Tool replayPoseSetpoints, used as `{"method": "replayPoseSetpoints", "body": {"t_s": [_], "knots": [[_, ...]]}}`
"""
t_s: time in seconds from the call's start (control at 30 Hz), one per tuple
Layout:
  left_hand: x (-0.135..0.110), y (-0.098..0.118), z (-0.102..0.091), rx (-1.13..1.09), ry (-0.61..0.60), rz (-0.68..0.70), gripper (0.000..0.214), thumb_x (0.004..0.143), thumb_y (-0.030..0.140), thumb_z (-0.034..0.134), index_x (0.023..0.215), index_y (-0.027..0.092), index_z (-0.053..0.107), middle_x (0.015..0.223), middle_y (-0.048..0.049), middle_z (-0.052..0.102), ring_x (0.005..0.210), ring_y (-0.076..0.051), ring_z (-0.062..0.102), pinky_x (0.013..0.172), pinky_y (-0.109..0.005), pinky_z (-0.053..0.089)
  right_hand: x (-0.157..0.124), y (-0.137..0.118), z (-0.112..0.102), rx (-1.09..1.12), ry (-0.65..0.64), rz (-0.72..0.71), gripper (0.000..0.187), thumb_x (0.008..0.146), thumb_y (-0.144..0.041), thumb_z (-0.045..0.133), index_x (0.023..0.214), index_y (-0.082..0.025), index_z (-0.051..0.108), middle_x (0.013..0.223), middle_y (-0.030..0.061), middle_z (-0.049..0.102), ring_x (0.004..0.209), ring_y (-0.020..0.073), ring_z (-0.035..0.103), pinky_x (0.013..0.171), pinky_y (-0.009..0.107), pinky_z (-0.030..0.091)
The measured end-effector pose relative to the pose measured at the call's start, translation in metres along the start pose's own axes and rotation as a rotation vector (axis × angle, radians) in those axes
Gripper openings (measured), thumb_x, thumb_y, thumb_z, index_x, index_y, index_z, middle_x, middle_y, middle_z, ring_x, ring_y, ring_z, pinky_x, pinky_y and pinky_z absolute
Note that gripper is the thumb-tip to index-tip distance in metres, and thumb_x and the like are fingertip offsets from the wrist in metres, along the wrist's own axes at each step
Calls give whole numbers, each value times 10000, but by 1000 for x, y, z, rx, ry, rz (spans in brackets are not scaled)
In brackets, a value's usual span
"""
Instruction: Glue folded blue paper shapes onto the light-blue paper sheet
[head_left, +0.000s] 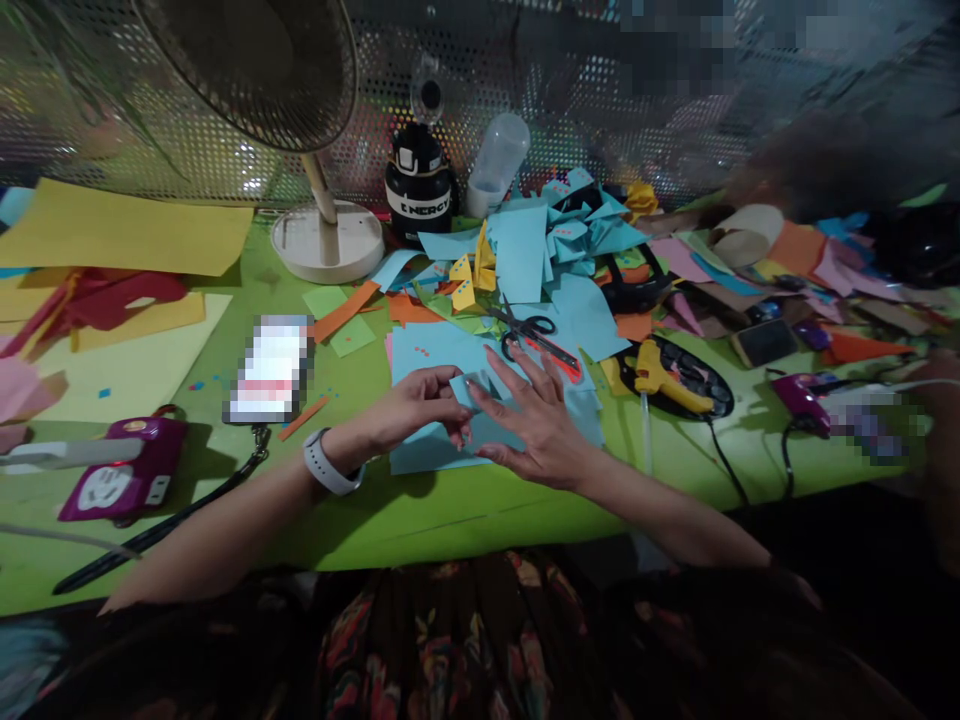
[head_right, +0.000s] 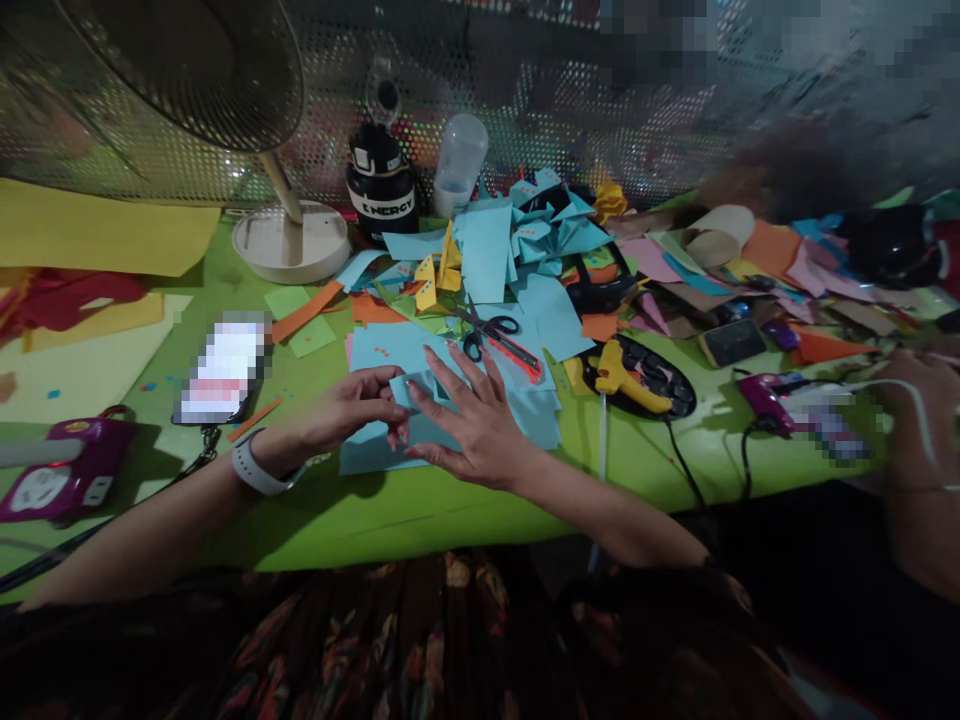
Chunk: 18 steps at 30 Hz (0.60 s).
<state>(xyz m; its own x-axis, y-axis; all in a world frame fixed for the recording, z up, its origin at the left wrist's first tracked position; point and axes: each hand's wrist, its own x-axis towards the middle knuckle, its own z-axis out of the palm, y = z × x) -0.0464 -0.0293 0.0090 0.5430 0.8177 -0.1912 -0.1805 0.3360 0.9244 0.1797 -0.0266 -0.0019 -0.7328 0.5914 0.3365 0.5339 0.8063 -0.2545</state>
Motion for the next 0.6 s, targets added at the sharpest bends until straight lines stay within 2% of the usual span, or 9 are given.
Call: {"method": "replayPoseSetpoints", "body": {"t_s": [0.17,0.33,0.47,0.6], "knots": [[2,2,-1,54,-10,24,276,807,286,732,910,160,509,680,-43,728,566,-144,682,591,-249,544,1,4,2,253,-43,66,637,942,-644,377,1521,-390,298,1659,-45,21,1525,297,1,1204,601,93],[4,3,-2,90,-13,-8,313,810,327,737,954,147,525,664,-51,730,533,-143,674,566,-247,538,2,11,-2,601,-96,158,589,969,-647,233,1481,-400,388,1645,-77,124,1525,255,64,1215,542,168],[4,2,0,104,-11,-34,315,810,315,729,988,130,546,656,-56,731,520,-146,672,552,-249,539,4,12,-4,670,-64,215,610,967,-657,178,1445,-397,453,1629,-86,195,1523,246,91,1219,534,169],[4,3,2,100,-12,-50,286,805,283,725,991,125,575,632,-42,723,518,-144,678,564,-253,547,7,7,-5,609,-86,211,650,931,-714,231,1441,-386,465,1642,-76,153,1526,275,9,1224,555,52]]}}
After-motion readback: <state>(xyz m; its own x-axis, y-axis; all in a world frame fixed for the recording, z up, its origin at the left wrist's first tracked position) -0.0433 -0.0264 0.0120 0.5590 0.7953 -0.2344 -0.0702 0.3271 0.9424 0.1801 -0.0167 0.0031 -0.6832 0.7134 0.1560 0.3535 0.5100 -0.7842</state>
